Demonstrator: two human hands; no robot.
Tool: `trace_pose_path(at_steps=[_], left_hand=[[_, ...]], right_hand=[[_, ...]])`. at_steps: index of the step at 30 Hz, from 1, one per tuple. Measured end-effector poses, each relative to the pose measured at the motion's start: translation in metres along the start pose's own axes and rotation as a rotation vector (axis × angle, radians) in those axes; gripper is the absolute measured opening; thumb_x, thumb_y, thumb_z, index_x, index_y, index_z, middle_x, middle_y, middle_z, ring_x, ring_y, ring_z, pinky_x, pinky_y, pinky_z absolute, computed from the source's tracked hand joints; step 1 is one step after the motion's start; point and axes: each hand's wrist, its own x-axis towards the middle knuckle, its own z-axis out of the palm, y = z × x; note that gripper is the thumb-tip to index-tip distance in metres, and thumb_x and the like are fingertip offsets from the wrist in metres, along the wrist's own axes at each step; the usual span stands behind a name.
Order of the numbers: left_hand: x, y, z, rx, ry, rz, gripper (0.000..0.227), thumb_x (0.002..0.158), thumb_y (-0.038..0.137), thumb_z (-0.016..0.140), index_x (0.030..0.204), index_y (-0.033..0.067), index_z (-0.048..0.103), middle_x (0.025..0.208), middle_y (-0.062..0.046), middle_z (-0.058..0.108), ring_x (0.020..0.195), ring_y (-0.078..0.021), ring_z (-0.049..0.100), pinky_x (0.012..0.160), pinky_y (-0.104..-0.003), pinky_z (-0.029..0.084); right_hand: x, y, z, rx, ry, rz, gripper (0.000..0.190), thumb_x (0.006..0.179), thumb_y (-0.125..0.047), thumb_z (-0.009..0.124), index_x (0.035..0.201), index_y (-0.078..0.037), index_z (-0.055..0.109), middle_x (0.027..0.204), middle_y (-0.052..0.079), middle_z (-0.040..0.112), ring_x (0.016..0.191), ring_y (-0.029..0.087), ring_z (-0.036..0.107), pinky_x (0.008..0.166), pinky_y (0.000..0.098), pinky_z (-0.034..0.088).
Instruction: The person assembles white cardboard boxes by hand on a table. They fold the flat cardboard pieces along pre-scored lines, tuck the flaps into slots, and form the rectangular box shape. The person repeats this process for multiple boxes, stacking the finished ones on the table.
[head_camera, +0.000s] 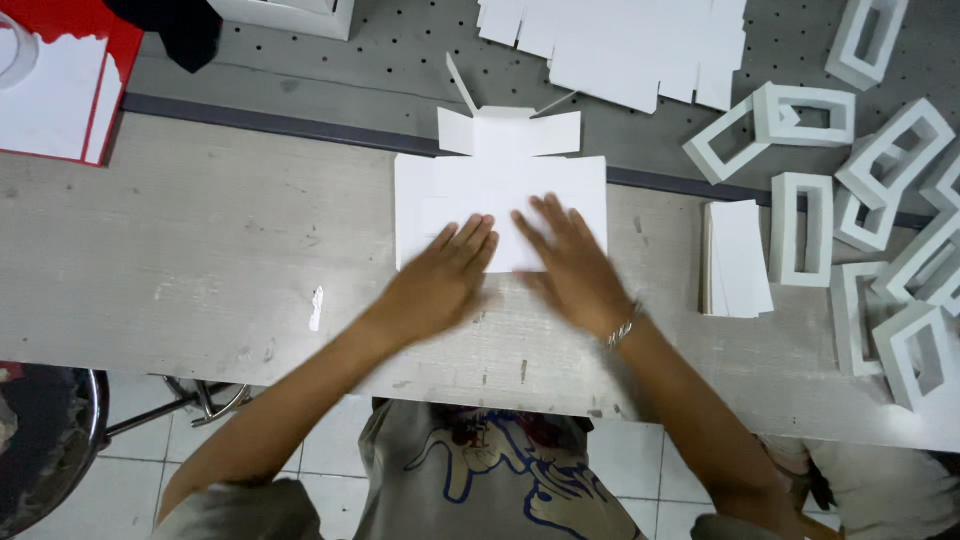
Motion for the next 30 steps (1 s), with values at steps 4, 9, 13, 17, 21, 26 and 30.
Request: trace_pose_path(at_steps=[4,9,13,17,21,26,30], left_hand=[[-0.003,0.009,-0.002,0.013,-0.032,-0.002,0.114,0.09,0.079,0.046,0.159,-0.0074,0.017,0.167,-0.029,0.015,0.156,-0.0392,0.008,0.127,-0.051,0.0],[0.009,-0.005,-0.004,-0.159,-0.053,0.117,0.097,0.098,0.068,0.043,0.16,-0.0028,0.016,0.167,-0.03,0.013,0.155,-0.0434,0.011,0.126,-0.055,0.006],[0.018,-0.016,-0.007,-0.096,0.387,-0.003,0.097,0.1,0.064,0.052,0.161,-0.0027,0.015,0.164,-0.035,0.009,0.152,-0.0513,0.01,0.123,-0.064,0.012],[0.011,-0.02,-0.012,0.208,0.523,-0.089,0.051,0.081,0.032,0.081,0.124,0.0077,0.067,0.115,-0.014,0.068,0.118,-0.0364,0.058,0.11,-0.055,0.031],[-0.02,0.009,-0.013,0.243,0.498,-0.021,0.01,0.094,0.017,0.068,0.101,0.0215,0.073,0.094,0.001,0.072,0.089,-0.0193,0.07,0.073,-0.03,0.055],[-0.041,0.02,-0.008,0.058,0.284,0.009,0.018,0.089,0.013,0.072,0.107,0.0154,0.073,0.107,-0.004,0.072,0.105,-0.0228,0.068,0.082,-0.031,0.058],[-0.039,0.027,-0.03,-0.099,0.126,-0.01,0.024,0.09,0.013,0.072,0.113,0.0078,0.075,0.111,-0.013,0.071,0.109,-0.0274,0.068,0.084,-0.033,0.061]], right_hand=[[-0.006,-0.03,-0.004,-0.138,-0.18,0.071,0.105,0.095,-0.072,0.047,0.164,-0.004,0.008,0.17,0.024,0.007,0.157,0.042,0.001,0.124,0.0594,-0.005],[-0.005,-0.014,0.005,-0.163,-0.21,-0.043,0.109,0.09,-0.054,0.064,0.162,0.005,0.008,0.17,0.027,0.004,0.157,0.04,-0.003,0.125,0.0552,-0.007],[-0.002,-0.006,-0.012,0.138,0.095,0.018,0.08,0.098,-0.023,0.064,0.158,0.008,0.022,0.16,0.041,0.019,0.15,0.053,0.018,0.123,0.0631,0.011],[-0.015,0.001,-0.016,0.146,0.38,0.092,0.048,0.09,-0.022,0.077,0.135,-0.016,0.06,0.112,0.001,0.066,0.111,0.024,0.062,0.11,0.0465,0.033],[-0.044,-0.01,-0.018,0.227,0.281,-0.002,0.023,0.087,-0.014,0.076,0.108,-0.021,0.074,0.095,-0.006,0.068,0.094,0.018,0.068,0.091,0.0375,0.046],[-0.063,-0.034,-0.023,0.114,0.141,-0.08,0.033,0.09,-0.01,0.071,0.122,-0.014,0.071,0.111,0.004,0.07,0.105,0.025,0.065,0.091,0.0419,0.048],[-0.065,-0.036,-0.015,0.057,0.064,-0.05,0.03,0.096,-0.018,0.069,0.124,-0.01,0.069,0.115,0.004,0.066,0.108,0.023,0.063,0.089,0.0399,0.049]])
